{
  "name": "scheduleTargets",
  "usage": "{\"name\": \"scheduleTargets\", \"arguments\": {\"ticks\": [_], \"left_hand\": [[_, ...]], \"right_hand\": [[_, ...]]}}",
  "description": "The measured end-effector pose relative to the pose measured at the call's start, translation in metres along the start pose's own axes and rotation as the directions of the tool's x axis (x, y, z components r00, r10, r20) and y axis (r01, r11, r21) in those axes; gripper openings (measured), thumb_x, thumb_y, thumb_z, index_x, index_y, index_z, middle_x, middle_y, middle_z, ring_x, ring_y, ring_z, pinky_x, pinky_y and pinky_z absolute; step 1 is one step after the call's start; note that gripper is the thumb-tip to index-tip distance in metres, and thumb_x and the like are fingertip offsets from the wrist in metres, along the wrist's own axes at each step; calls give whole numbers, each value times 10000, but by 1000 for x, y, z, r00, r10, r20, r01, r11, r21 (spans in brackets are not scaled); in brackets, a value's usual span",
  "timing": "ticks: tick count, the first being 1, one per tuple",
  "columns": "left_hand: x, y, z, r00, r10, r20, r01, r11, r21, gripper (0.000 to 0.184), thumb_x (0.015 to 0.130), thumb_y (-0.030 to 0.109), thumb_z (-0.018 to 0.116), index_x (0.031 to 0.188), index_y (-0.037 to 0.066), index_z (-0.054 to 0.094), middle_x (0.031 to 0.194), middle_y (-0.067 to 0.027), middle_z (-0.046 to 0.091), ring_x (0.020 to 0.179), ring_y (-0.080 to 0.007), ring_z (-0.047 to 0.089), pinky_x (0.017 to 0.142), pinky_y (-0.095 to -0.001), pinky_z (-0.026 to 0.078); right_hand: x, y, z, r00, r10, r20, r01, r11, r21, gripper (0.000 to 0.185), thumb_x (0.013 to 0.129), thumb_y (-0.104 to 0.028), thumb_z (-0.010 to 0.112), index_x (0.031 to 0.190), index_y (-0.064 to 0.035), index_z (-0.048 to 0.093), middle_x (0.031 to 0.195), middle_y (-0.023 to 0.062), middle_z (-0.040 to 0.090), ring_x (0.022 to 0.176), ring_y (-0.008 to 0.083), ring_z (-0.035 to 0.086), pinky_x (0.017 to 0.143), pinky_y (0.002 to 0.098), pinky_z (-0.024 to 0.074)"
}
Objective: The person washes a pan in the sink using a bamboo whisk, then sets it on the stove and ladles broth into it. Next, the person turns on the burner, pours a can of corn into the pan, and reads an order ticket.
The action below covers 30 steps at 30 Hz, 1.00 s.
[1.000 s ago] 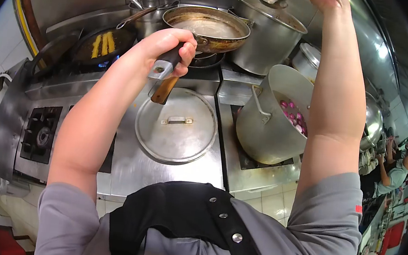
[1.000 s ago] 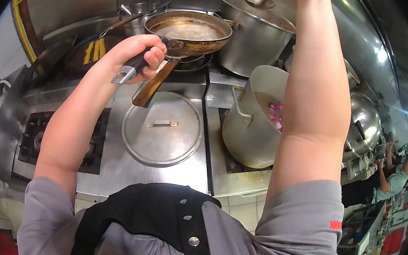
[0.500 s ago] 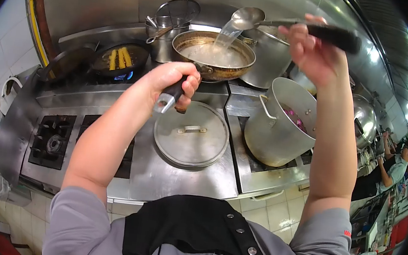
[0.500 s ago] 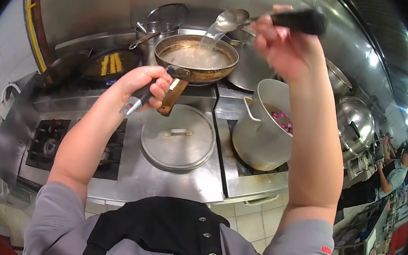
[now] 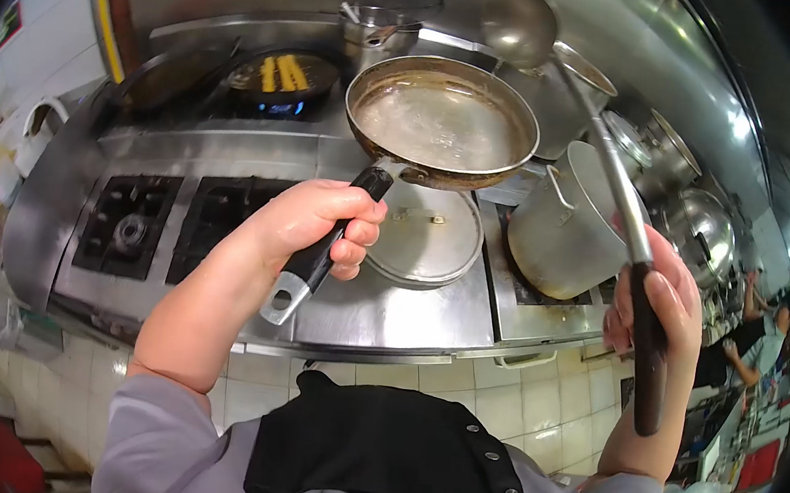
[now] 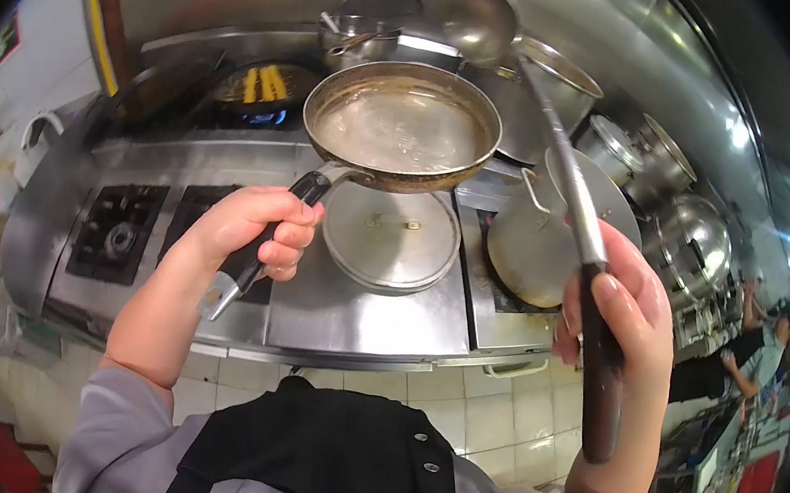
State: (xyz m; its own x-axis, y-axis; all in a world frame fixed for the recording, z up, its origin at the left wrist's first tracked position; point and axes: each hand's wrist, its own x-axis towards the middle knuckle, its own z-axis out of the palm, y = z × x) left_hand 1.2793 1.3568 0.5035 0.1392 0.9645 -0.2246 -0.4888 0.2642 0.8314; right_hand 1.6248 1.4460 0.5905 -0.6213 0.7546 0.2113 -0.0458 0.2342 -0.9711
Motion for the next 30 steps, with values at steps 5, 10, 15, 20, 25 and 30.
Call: {"name": "scheduleTargets", "arguments": {"ticks": [5,10,15,20,25,30], "left_hand": [[-68,-43,22,995,79,-65,-83,995,-54,175,940,165,575,791,96,513,641,23,484,495,-82,455,493,-282,375],[-134,-83,51,944,88,-319,-114,991,-65,185,933,163,573,770,106,507,629,33,479,483,-73,447,489,-276,374],[-186,-113,51,882,87,-463,-160,980,-121,63,956,140,559,930,92,529,608,39,456,426,-75,419,449,-269,315],[-222,-135,27,765,105,-635,-212,973,-95,71,941,139,565,955,73,545,612,34,472,426,-68,415,444,-268,321],[-255,-143,-20,692,137,-709,-246,968,-53,206,917,174,606,763,114,483,615,29,487,461,-74,448,478,-277,371],[-296,-147,-100,706,138,-695,-267,960,-80,172,907,159,608,803,95,486,617,17,495,472,-87,458,474,-283,399]], "right_hand": [[-40,16,-21,992,-127,26,124,987,101,810,934,-349,616,1483,85,208,671,27,480,409,106,475,375,248,421],[-65,71,-55,992,-95,83,89,994,67,810,910,-254,673,1511,17,203,822,58,532,408,108,476,357,232,394],[-94,107,-35,994,20,106,-27,998,65,720,814,39,538,1492,11,297,1009,102,585,592,99,507,439,226,423],[-113,127,7,945,151,290,-169,985,37,728,835,60,571,1503,-17,291,924,79,597,607,94,523,519,238,463],[-97,202,83,894,230,385,-183,971,-154,697,857,55,590,1491,-20,311,747,-8,515,603,67,491,547,232,407],[-56,295,163,929,241,281,-111,906,-409,692,845,21,599,1480,-28,327,683,2,495,606,94,486,566,267,415]]}}
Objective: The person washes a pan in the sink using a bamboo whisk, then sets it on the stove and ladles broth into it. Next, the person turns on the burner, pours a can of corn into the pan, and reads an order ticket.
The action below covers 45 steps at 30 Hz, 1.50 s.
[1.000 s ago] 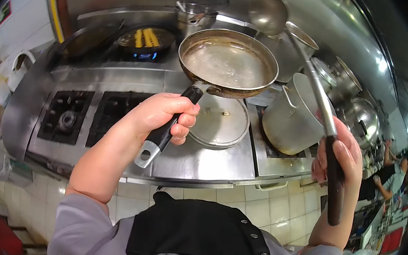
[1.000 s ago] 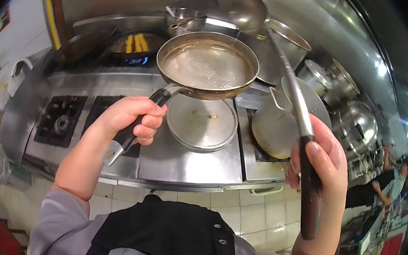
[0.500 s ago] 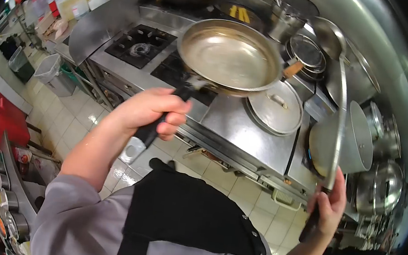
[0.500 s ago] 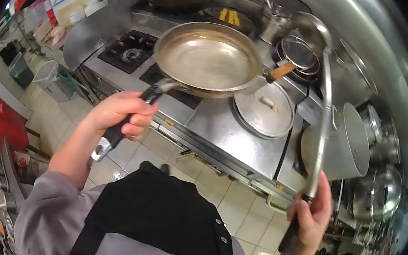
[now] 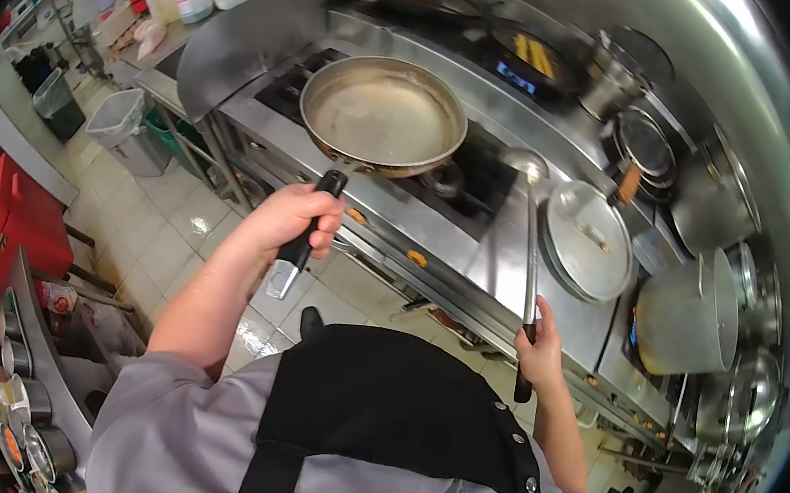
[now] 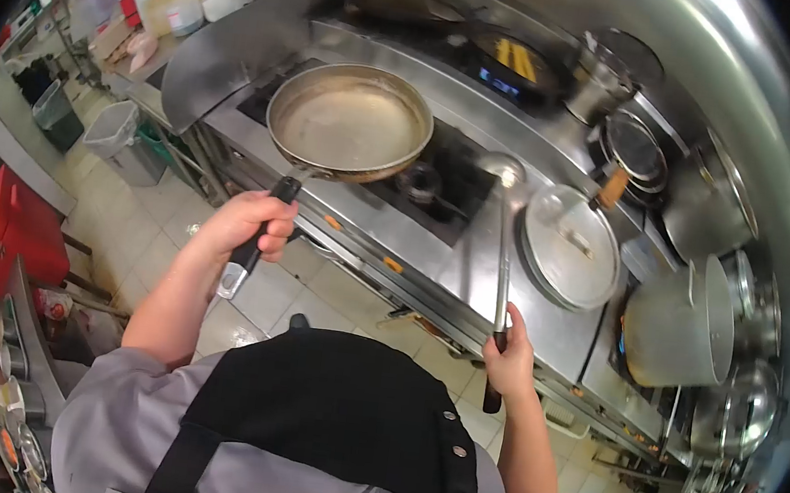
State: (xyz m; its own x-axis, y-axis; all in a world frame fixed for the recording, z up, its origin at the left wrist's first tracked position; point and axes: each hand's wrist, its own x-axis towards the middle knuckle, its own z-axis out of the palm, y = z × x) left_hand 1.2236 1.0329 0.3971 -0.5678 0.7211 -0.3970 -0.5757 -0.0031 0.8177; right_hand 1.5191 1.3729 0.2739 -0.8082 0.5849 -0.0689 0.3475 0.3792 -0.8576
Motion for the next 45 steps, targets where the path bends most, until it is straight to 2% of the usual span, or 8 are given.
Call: {"name": "scheduleTargets", "arguments": {"ticks": [11,17,27,31,35,38,44,45], "left_hand": [[83,57,-157,998,-56,22,55,998,10,116,871,108,583,912,47,494,635,-9,500,468,-117,465,475,-302,409],[120,74,-200,997,-76,32,78,995,-66,145,924,159,609,909,75,492,606,16,463,454,-103,429,457,-290,360],[172,81,-230,992,-123,-2,122,992,-41,136,897,167,622,885,107,501,599,12,455,444,-107,406,451,-287,333],[182,88,-241,990,-136,-25,136,991,3,110,896,147,609,903,106,506,599,6,462,424,-112,403,427,-282,319],[178,101,-241,977,-125,-172,164,959,230,153,917,185,617,932,69,519,640,-40,551,447,-153,491,439,-294,409],[162,107,-233,965,-77,-249,175,900,399,216,924,238,634,945,52,526,665,-57,576,492,-173,548,471,-307,454],[128,102,-229,949,30,-313,199,713,672,249,912,284,646,922,55,548,705,-10,586,578,-110,577,531,-278,437],[127,106,-219,936,20,-352,229,725,650,215,913,252,628,878,60,540,702,-12,575,582,-110,581,547,-273,459]], "right_hand": [[95,26,50,950,-69,-305,-197,624,-756,609,795,-97,651,1378,-50,481,1069,175,559,924,362,584,822,436,498],[112,-54,0,778,-204,-595,-180,834,-521,293,925,-108,614,1208,-34,623,689,48,565,635,131,521,625,290,466],[228,-266,-48,618,-355,-702,454,890,-50,206,994,-118,547,1105,-9,681,819,4,651,724,55,562,668,204,457],[326,-242,-131,225,-357,-907,391,885,-251,261,925,-176,578,1090,-14,700,847,36,682,759,98,608,697,253,486],[387,-231,-216,707,253,-661,69,905,420,528,893,-367,661,1253,-3,534,916,92,650,789,234,674,708,394,562],[419,-226,-219,841,440,-314,-166,764,623,606,908,-398,650,1304,22,465,1057,186,656,903,292,705,783,398,588],[557,-109,-308,986,-36,162,-110,589,801,298,981,-157,535,1163,75,577,967,156,699,762,191,686,655,286,594],[554,-124,-298,994,98,-48,-22,616,787,235,953,-106,577,1083,89,592,869,115,678,684,168,648,628,278,573]]}}
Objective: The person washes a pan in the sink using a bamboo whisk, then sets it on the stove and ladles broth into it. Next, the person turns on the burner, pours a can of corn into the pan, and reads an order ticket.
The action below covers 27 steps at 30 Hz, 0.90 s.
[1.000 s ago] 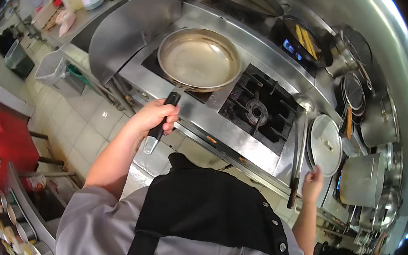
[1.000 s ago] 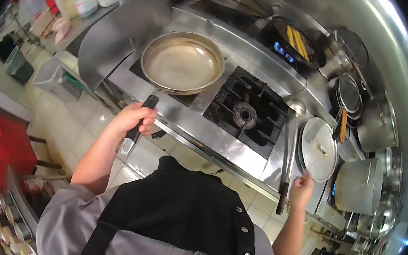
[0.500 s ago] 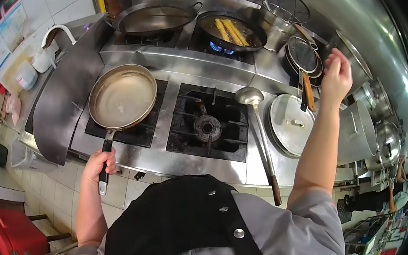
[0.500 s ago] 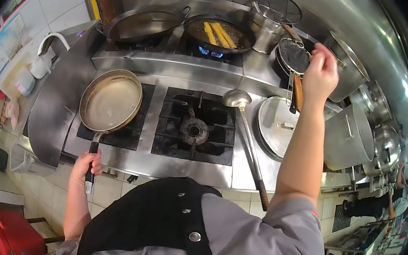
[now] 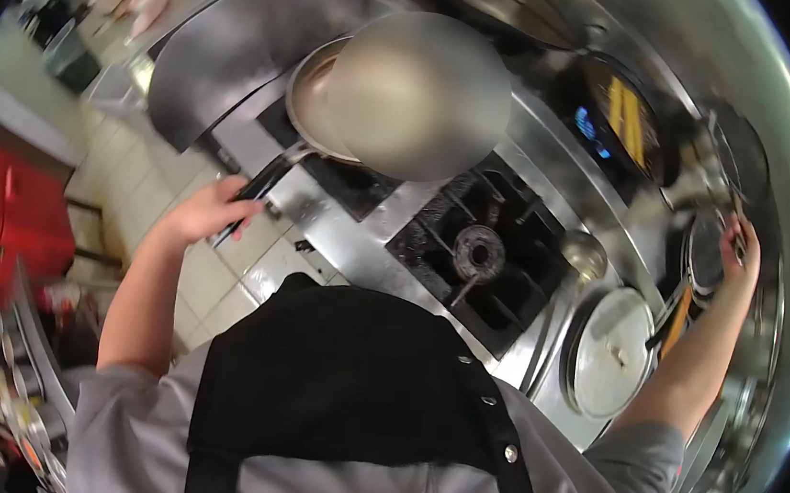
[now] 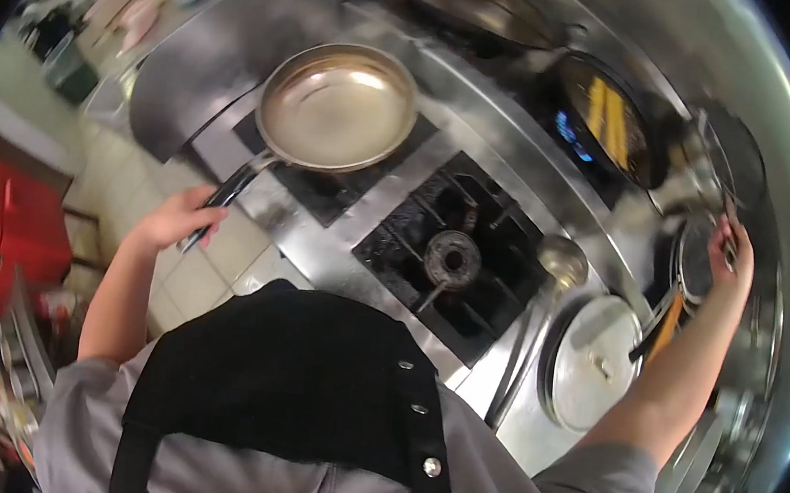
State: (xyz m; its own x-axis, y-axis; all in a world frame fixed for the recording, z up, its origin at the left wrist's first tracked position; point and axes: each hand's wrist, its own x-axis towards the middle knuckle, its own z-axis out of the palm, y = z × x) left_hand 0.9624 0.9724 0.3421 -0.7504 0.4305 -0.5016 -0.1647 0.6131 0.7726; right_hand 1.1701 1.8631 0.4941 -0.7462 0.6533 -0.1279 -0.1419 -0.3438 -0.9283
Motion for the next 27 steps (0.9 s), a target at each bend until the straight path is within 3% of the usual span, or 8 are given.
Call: {"name": "scheduleTargets", "arguments": {"ticks": [4,8,10,14,16,17,20,27], "left_hand": [[3,4,0,999,-14,-44,16,999,46,210,897,239,634,883,45,557,677,-13,562,527,-102,549,514,-272,434],[13,-5,-13,1000,-3,-16,3,1000,22,276,891,295,661,887,30,584,664,-13,561,498,-99,523,491,-285,414],[15,-8,-22,999,28,19,-28,1000,8,286,898,305,665,903,30,584,663,-12,564,501,-97,526,490,-281,417],[22,-25,-29,988,107,114,-93,989,-118,285,931,293,655,971,23,571,653,1,553,523,-83,535,494,-259,422],[25,-36,-32,976,138,167,-113,982,-154,282,939,297,657,970,33,563,682,7,569,536,-80,541,500,-252,430],[24,-38,-32,973,144,182,-114,980,-165,283,940,301,657,969,36,564,687,8,571,536,-79,541,500,-251,430],[22,-44,-38,957,182,228,-143,974,-176,279,955,321,635,981,52,569,699,10,574,550,-71,541,501,-240,428],[20,-78,-56,962,195,192,-143,957,-253,376,951,434,613,1073,79,590,719,28,580,579,-66,559,502,-223,418]], "right_hand": [[-32,7,23,973,-145,-178,110,975,-192,171,958,-134,579,1065,-8,624,883,89,691,682,139,642,603,257,523],[-167,61,116,958,-285,-36,231,839,-493,242,983,-202,564,1204,-104,567,814,44,645,641,119,600,571,264,497],[-202,83,141,965,-226,-134,114,818,-563,289,991,-232,565,1251,-112,527,726,13,591,576,108,565,518,254,472],[-233,120,194,903,-429,-8,148,329,-933,374,977,-230,612,1306,-68,542,618,-41,482,436,32,406,384,206,301],[-233,133,223,884,-433,176,260,142,-955,431,954,-233,647,1318,-21,554,809,34,626,623,95,557,569,222,445],[-236,140,246,810,-466,356,331,-139,-933,440,934,-218,666,1309,-11,566,1011,97,690,820,171,645,746,286,501],[-246,161,325,858,-364,362,233,-352,-906,431,919,-284,653,1337,-211,578,1059,195,691,971,362,669,808,401,522],[-229,206,404,888,-158,432,188,-732,-655,487,945,-329,580,1414,-243,481,978,163,688,877,379,668,759,486,529]]}}
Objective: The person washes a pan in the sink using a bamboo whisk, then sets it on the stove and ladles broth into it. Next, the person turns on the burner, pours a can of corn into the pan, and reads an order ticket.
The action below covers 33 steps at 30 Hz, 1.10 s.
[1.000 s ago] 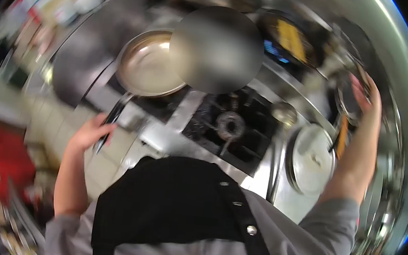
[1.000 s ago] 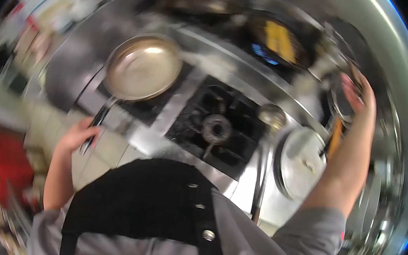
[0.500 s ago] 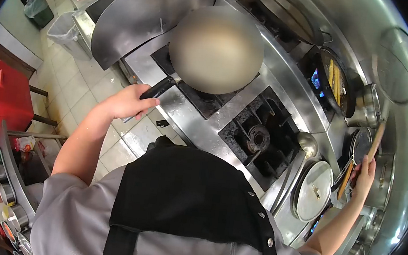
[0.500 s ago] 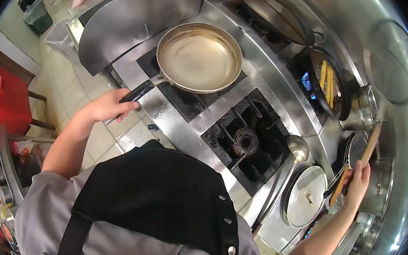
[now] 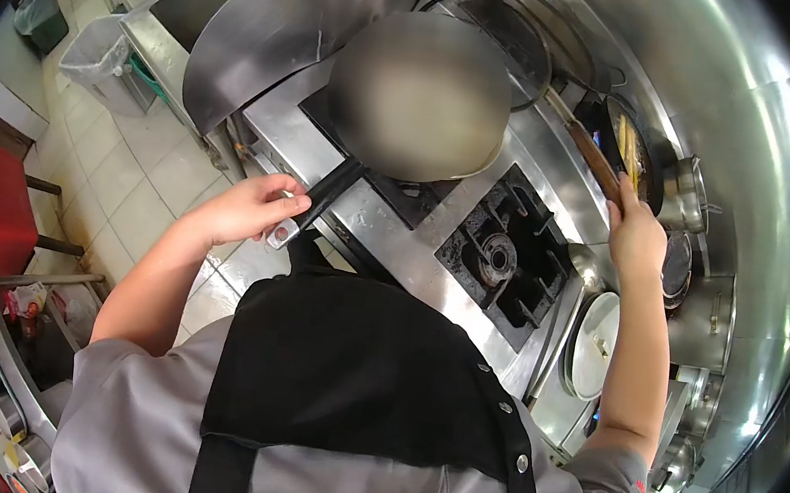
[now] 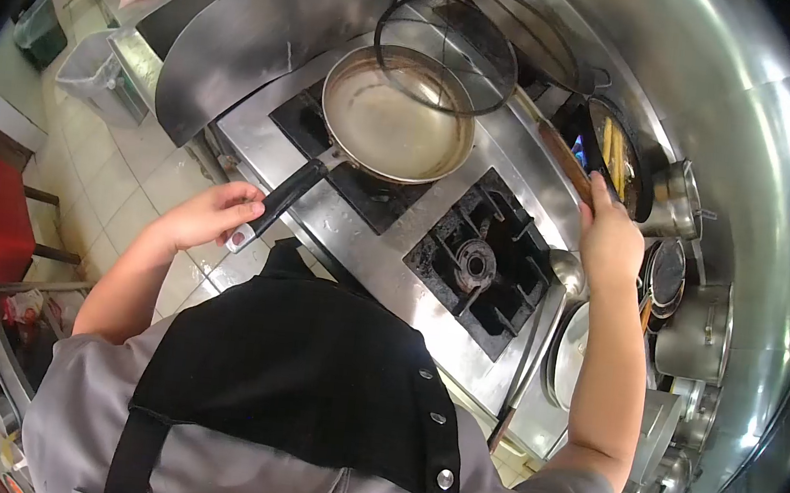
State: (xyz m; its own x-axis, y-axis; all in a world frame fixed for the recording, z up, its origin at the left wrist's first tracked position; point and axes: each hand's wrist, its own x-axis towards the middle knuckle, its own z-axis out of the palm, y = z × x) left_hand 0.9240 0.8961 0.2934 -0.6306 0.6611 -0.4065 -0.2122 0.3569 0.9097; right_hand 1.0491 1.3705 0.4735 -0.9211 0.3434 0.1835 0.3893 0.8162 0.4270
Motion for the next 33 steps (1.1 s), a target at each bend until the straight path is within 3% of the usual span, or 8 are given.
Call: {"name": "scheduleTargets", "arguments": {"ticks": [5,6,9,13,19,23,27,33], "left_hand": [[-20,-3,-8,999,-33,4,33,999,-23,404,949,457,612,1101,83,589,735,24,584,594,-64,576,503,-212,408],[-22,-8,-9,999,-42,-1,42,999,-29,397,957,447,603,1106,80,586,739,20,585,600,-65,583,507,-211,414],[-28,-18,-11,997,-71,-22,71,997,-35,414,962,463,587,1118,79,582,748,12,593,607,-69,592,514,-211,422],[-32,-27,-13,993,-109,-39,108,994,-28,477,951,516,575,1138,77,577,753,6,599,608,-81,599,520,-217,429],[-35,-38,-12,986,-157,-59,154,987,-49,511,950,528,566,1177,70,564,760,-2,608,612,-87,606,527,-219,437],[-33,-46,-9,981,-182,-63,179,983,-51,473,965,481,558,1194,67,552,767,-5,613,611,-92,606,526,-223,440],[-30,-58,-6,973,-219,-74,213,974,-80,435,954,454,595,1157,71,567,752,-6,608,596,-95,597,511,-235,433],[-30,-65,-3,962,-261,-83,251,961,-117,395,949,419,615,1148,79,578,742,-7,611,591,-96,600,499,-243,430]], "right_hand": [[4,-5,-23,970,-162,180,133,978,163,451,901,-316,645,1326,-180,581,969,215,688,902,389,663,766,486,522],[7,3,-17,958,-219,183,170,953,250,393,892,-298,667,1246,-131,641,894,199,695,725,334,680,682,434,532],[9,-19,-47,813,-98,574,-148,919,366,357,901,-282,670,1211,-104,662,727,119,647,526,221,603,543,367,500],[15,-10,-27,729,-199,655,-224,835,503,350,906,-267,674,1184,-55,669,612,20,546,446,127,487,435,319,423],[15,13,-44,839,-143,525,-182,835,519,396,888,-259,689,1209,-32,647,721,55,612,578,139,564,533,321,486],[12,15,-43,990,-120,70,89,936,341,448,864,-268,683,1278,-113,609,984,195,700,895,340,676,835,408,518],[16,0,-15,993,-78,-89,82,996,37,437,882,-267,651,1306,-181,587,986,172,688,898,369,663,806,461,527],[2,-3,-41,982,-139,128,109,971,212,408,844,-250,684,1237,-148,643,1028,194,690,954,370,661,835,434,518]]}}
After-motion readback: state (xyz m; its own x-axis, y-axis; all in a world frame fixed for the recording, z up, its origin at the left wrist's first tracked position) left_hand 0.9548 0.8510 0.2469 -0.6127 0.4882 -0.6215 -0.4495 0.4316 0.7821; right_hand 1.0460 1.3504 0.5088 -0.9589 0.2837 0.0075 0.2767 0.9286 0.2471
